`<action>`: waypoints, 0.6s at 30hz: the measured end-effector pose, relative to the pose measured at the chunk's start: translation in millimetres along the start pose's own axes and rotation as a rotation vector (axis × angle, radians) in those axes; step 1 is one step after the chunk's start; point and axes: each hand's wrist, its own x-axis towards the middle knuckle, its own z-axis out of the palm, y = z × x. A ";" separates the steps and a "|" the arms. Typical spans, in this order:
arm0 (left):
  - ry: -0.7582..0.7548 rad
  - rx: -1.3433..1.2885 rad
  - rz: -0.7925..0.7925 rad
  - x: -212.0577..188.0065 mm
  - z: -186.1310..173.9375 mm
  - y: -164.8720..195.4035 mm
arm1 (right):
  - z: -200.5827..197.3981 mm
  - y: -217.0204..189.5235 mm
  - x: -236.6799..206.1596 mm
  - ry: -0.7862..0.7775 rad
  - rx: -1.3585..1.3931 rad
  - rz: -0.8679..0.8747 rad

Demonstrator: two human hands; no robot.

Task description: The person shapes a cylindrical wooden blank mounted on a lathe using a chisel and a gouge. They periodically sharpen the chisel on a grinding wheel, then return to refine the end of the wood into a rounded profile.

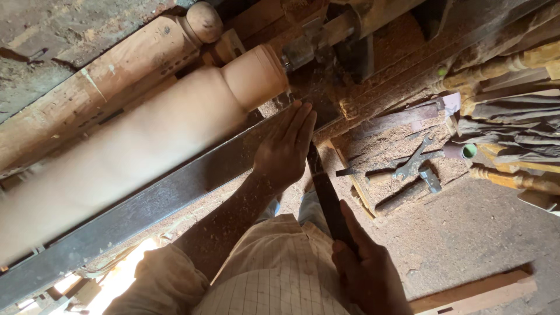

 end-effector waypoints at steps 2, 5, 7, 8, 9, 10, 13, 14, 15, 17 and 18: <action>-0.006 -0.020 -0.019 0.1 -0.3 0.0 | 2.2 -2.5 -0.5 0.020 0.000 -0.034; -0.023 0.053 -0.003 0.8 -0.7 -0.8 | 6.2 -2.6 0.2 0.017 0.028 -0.053; -0.032 0.052 -0.005 1.3 0.8 -1.0 | 8.1 -0.1 2.6 0.035 -0.007 -0.107; -0.038 0.053 -0.005 1.0 1.5 -1.4 | 9.7 1.3 4.1 0.042 -0.024 -0.134; -0.042 0.038 -0.020 0.9 2.5 -1.6 | 10.6 2.8 5.4 0.042 -0.022 -0.136; -0.046 0.018 -0.034 0.5 3.6 -1.6 | 12.1 4.3 6.0 0.046 -0.020 -0.135; -0.088 0.045 -0.034 0.6 5.6 -2.4 | 14.3 6.2 6.0 0.037 0.027 -0.136; -0.114 0.065 -0.030 0.7 5.3 -2.1 | 15.0 5.8 5.9 0.028 0.049 -0.131; -0.089 0.060 -0.018 0.4 4.0 -2.0 | 16.1 5.0 5.0 0.042 0.012 -0.125; -0.025 0.055 0.009 3.9 2.2 -2.3 | 18.0 1.7 6.1 0.075 -0.063 -0.126; -0.046 0.035 -0.003 5.1 -0.1 -2.4 | 19.0 -0.2 7.4 0.071 -0.043 -0.109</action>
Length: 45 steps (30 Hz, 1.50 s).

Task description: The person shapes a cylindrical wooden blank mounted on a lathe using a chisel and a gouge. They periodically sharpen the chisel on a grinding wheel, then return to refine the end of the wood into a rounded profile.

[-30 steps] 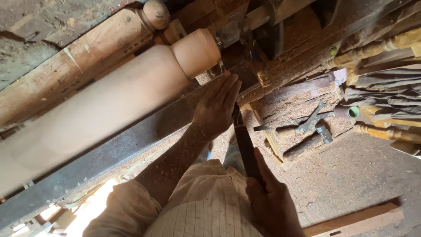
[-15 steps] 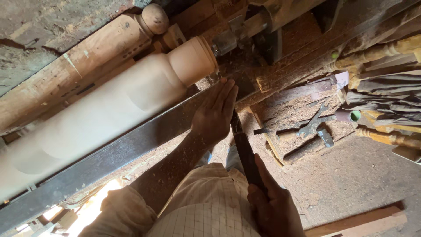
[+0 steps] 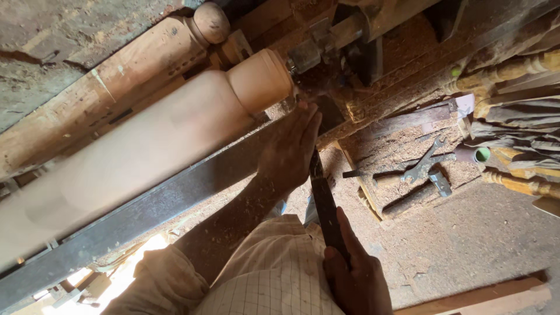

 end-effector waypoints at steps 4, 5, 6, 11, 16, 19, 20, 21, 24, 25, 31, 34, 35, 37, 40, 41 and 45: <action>-0.048 -0.017 0.012 4.9 -9.7 0.3 | -6.0 -2.5 6.4 -0.030 0.059 0.041; -0.059 -0.016 0.038 4.8 -12.5 0.3 | -9.3 -1.2 4.9 -0.036 0.079 0.058; -0.045 -0.029 0.020 6.4 -12.6 2.2 | -18.1 0.9 4.8 -0.082 0.029 0.066; -0.015 -0.068 -0.017 8.5 -9.7 2.7 | -44.9 2.8 10.2 -0.110 -0.032 0.095; -0.060 -0.047 -0.008 4.1 -5.4 0.6 | -40.2 0.3 10.2 -0.112 -0.001 0.108; -0.057 -0.006 -0.010 5.4 -3.6 2.5 | -34.3 2.2 9.6 -0.079 -0.020 0.073; -0.055 0.007 -0.008 6.2 -3.9 3.0 | -32.7 3.2 10.1 -0.066 -0.023 0.040; -0.053 -0.011 -0.013 7.4 -4.5 3.9 | -31.5 4.2 10.7 -0.074 0.007 0.026; -0.037 -0.050 -0.031 11.6 -9.0 4.7 | -28.5 5.0 15.6 -0.084 0.033 0.007; -0.030 -0.059 -0.043 13.1 -10.5 5.3 | -28.7 4.2 18.3 -0.078 -0.004 0.026; -0.091 -0.079 -0.019 16.1 -18.0 5.4 | -53.8 2.2 23.4 -0.165 -0.093 0.104; -0.087 -0.122 -0.020 16.2 -14.5 3.8 | -66.9 3.9 24.7 -0.163 -0.060 0.050; -0.097 -0.120 -0.028 14.1 -14.1 3.3 | -68.6 4.4 25.5 -0.167 -0.059 0.018; -0.112 -0.073 -0.050 11.9 -10.7 3.1 | -69.7 4.2 27.9 -0.186 -0.085 0.036; -0.105 -0.042 -0.042 10.4 -3.7 3.4 | -65.8 0.0 27.6 -0.193 -0.078 0.013; -0.102 -0.032 -0.040 9.1 -2.5 3.9 | -65.0 -2.4 26.0 -0.202 -0.071 -0.005; -0.078 -0.077 -0.069 9.9 1.6 2.6 | -62.4 -13.9 16.9 -0.173 -0.020 0.106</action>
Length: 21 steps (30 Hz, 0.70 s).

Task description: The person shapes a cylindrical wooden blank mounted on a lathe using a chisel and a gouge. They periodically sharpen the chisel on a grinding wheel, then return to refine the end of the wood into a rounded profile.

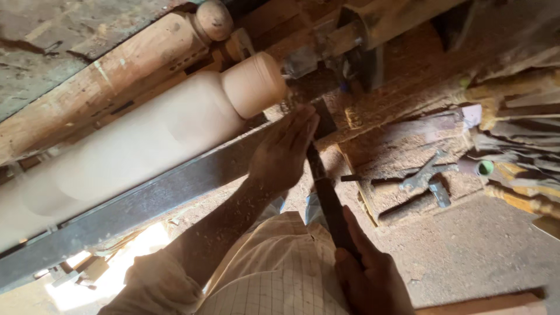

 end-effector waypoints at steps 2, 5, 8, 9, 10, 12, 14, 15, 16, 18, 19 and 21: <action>0.014 0.016 -0.036 2.2 0.2 1.3 | -1.6 -3.9 -0.7 -0.006 -0.018 -0.006; 0.006 0.013 -0.034 5.6 -2.4 5.7 | -4.2 -3.7 2.0 -0.006 -0.121 -0.046; 0.046 0.027 -0.151 9.4 -4.4 14.1 | -11.3 2.7 6.1 -0.041 0.017 -0.143; 0.039 0.032 -0.114 11.1 -5.0 14.5 | -13.9 4.6 8.8 -0.046 0.037 -0.159; 0.028 0.043 -0.074 11.2 -7.3 12.7 | -14.2 5.8 12.4 -0.056 0.062 -0.176; 0.003 0.029 -0.022 12.0 -8.9 9.4 | -16.7 8.7 17.8 -0.056 0.067 -0.217; -0.041 -0.008 -0.012 5.9 -12.0 6.8 | -15.7 12.4 19.1 -0.063 0.026 -0.259; -0.021 -0.007 0.002 3.1 -12.0 6.0 | -14.2 15.6 17.0 -0.056 -0.005 -0.259; 0.002 -0.007 0.025 1.1 -11.2 5.3 | -12.4 18.3 14.5 -0.040 -0.031 -0.261; 0.030 0.002 0.079 -2.5 -8.3 3.1 | -7.1 24.5 6.7 -0.001 -0.092 -0.348; 0.029 0.010 0.104 -5.1 -6.6 2.3 | -3.3 30.0 -1.8 0.017 -0.129 -0.428; 0.025 0.050 0.136 -9.8 -2.5 -0.5 | 6.1 34.9 -9.3 0.022 -0.072 -0.448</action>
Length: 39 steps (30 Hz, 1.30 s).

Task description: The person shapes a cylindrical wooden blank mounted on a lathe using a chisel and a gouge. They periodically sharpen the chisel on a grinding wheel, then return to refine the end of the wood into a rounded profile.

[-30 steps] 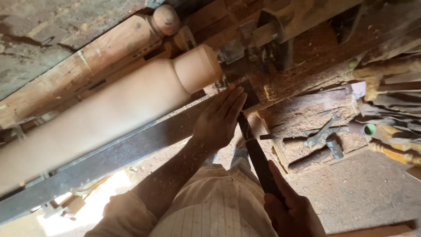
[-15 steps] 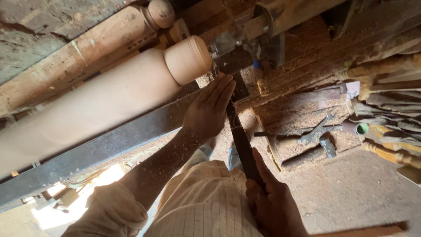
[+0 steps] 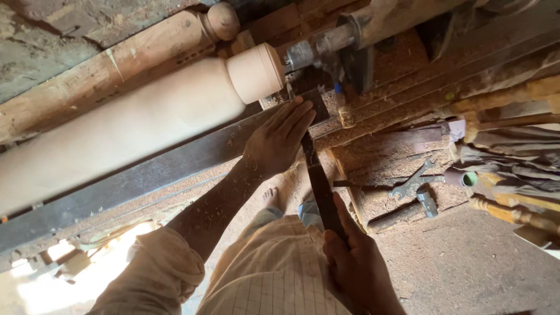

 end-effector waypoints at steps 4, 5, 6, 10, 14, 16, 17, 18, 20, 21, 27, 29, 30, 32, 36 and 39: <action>0.009 0.046 0.031 -18.4 2.6 -4.4 | 27.6 -0.6 -4.8 0.026 0.185 0.095; 0.022 0.044 0.036 -23.4 2.1 -5.2 | 35.1 -0.8 -6.3 0.031 0.179 0.078; 0.017 0.057 0.046 -25.3 2.6 -7.0 | 42.6 -1.4 -6.6 0.039 0.192 0.091; -0.006 0.058 0.051 -30.5 0.5 -10.1 | 66.7 -6.2 -10.5 0.082 0.187 0.113; -0.010 0.049 0.065 -28.7 -2.5 -11.1 | 79.4 -12.6 -10.4 0.129 0.167 0.093; 0.012 0.028 0.055 -27.5 -4.4 -11.1 | 85.0 -14.8 -9.3 0.145 0.173 0.122; 0.024 0.020 0.050 -26.5 -5.4 -11.1 | 87.7 -15.5 -8.3 0.154 0.177 0.135; 0.026 0.014 0.052 -25.8 -6.8 -11.2 | 90.3 -16.0 -7.6 0.163 0.208 0.116; 0.026 0.002 0.053 -24.2 -10.2 -10.7 | 95.3 -16.7 -6.3 0.180 0.271 0.082; 0.021 0.008 0.045 -23.4 -12.2 -10.2 | 97.4 -17.1 -5.2 0.185 0.258 0.094; -0.021 0.079 0.082 -18.3 -17.4 -11.4 | 100.9 -19.7 -0.8 0.205 0.160 0.125; -0.026 0.108 0.097 -20.5 -15.0 -13.2 | 98.8 -19.5 -2.4 0.203 0.110 0.110; 0.016 0.088 0.096 -23.1 -12.9 -12.8 | 96.9 -18.7 -6.1 0.197 0.075 0.111; 0.113 0.052 0.102 -24.9 -6.0 -13.9 | 91.7 -16.7 -9.0 0.197 0.006 0.102; 0.148 0.009 0.080 -29.1 4.9 -15.6 | 87.2 -13.1 -11.4 0.124 0.250 0.279; 0.141 -0.007 0.060 -29.1 6.7 -16.3 | 90.4 -12.4 -10.8 0.142 0.152 0.150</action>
